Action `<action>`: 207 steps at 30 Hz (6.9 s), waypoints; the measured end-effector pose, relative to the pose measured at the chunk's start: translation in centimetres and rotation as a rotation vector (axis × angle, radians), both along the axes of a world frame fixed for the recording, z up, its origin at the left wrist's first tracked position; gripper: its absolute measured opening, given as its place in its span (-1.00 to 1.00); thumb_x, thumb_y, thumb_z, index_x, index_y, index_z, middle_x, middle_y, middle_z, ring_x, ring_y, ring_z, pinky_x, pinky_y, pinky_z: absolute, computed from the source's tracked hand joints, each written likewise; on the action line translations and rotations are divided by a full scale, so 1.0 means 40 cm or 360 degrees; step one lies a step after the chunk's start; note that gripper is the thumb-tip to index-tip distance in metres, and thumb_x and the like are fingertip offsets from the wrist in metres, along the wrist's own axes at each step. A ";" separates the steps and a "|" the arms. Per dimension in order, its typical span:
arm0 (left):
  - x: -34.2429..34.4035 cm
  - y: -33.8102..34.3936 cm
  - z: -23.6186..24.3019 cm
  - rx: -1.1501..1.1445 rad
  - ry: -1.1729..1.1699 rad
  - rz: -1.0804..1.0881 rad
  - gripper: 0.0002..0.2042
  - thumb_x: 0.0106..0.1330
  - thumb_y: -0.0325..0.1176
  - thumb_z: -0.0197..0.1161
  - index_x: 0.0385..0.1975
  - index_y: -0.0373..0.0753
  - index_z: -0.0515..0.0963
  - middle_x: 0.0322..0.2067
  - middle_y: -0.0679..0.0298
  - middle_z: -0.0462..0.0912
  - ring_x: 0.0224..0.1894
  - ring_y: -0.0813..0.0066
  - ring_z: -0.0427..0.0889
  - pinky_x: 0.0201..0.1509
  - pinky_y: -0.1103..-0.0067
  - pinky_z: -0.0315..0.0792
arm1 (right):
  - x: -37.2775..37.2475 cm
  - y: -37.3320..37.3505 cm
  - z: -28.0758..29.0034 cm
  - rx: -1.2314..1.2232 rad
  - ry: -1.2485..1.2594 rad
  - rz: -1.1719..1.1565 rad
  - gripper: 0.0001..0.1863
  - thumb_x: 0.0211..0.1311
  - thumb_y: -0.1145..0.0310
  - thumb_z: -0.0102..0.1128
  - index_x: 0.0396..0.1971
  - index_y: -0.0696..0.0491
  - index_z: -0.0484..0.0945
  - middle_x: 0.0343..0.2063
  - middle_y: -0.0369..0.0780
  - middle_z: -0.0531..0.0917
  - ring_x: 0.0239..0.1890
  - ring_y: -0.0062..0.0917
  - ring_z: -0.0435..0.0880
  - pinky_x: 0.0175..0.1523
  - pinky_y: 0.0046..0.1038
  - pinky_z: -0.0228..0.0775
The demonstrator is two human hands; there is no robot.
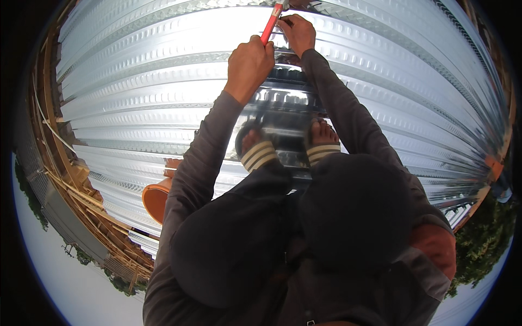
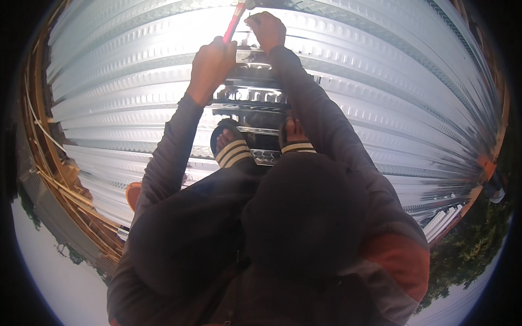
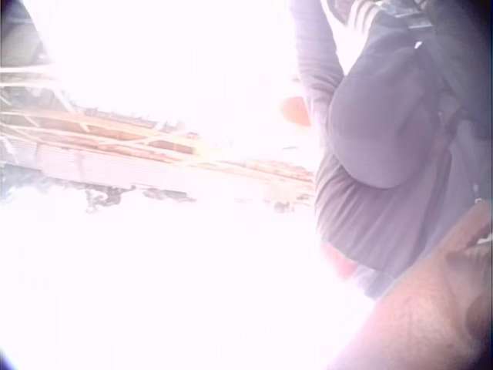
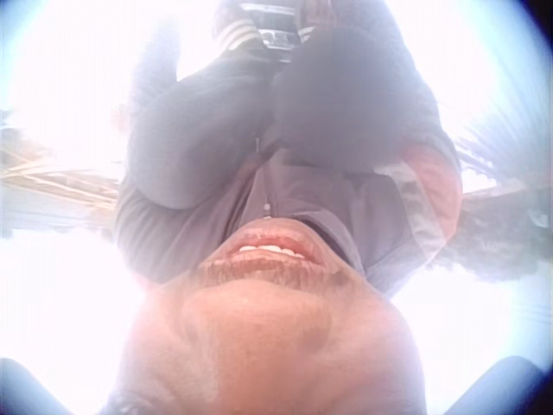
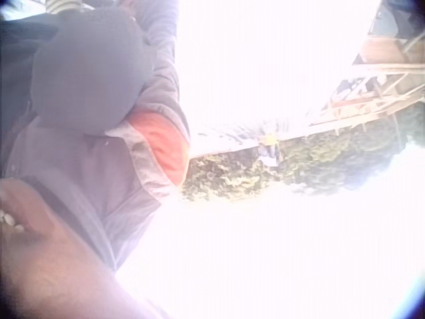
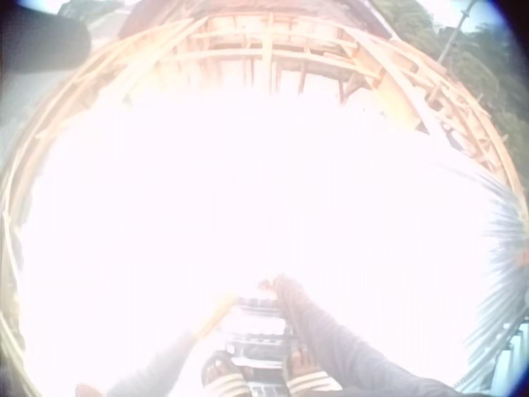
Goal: The person is installing corrugated metal roof panels on a roof structure. They repeatedly pick nails from an orange bucket, position them on the panels, and hammer them into place using a red-handled hammer. The person moves along the roof, securing multiple panels in sequence.
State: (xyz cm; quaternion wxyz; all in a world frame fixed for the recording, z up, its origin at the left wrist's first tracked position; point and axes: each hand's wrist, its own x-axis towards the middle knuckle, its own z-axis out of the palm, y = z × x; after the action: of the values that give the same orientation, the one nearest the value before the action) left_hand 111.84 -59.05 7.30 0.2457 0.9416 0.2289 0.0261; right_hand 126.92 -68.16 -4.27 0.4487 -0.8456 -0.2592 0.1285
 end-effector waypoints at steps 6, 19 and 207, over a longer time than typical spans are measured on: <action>-0.027 0.002 -0.058 0.0062 0.0121 -0.0074 -0.62 0.43 -0.15 0.16 -0.39 -0.42 0.60 -0.57 -0.18 0.65 -0.47 -0.20 0.70 -0.27 0.11 0.58 | 0.029 -0.001 -0.013 0.0001 -0.0095 0.0091 -0.71 0.27 0.20 0.35 -0.22 0.12 0.75 -0.33 -0.19 0.77 -0.32 -0.30 0.76 -0.14 -0.37 0.56; -0.043 0.016 0.142 -0.0794 0.0259 0.0723 -0.54 0.46 -0.11 0.12 -0.46 -0.47 0.54 -0.66 -0.10 0.60 -0.64 0.01 0.66 -0.39 0.20 0.55 | 0.087 -0.021 0.024 0.0337 0.0433 0.0176 -0.77 0.32 0.30 0.36 -0.17 0.14 0.73 -0.35 -0.21 0.80 -0.31 -0.53 0.78 -0.14 -0.50 0.59; 1.442 1.082 -0.158 0.0164 -0.0069 -0.0468 -0.62 0.53 -0.05 0.09 -0.26 -0.32 0.49 -0.59 -0.14 0.62 -0.49 -0.24 0.65 -0.37 0.03 0.51 | 1.392 0.914 -0.091 0.0452 0.0613 -0.0903 -0.72 0.00 0.32 0.47 -0.30 0.16 0.73 -0.38 -0.12 0.78 -0.32 -0.39 0.78 -0.15 -0.36 0.59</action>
State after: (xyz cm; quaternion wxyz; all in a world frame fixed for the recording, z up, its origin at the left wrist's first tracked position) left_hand 169.54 -15.79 0.99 0.2030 0.9755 0.0816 0.0217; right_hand 182.61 -31.61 -7.89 0.6200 -0.7733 0.0595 0.1185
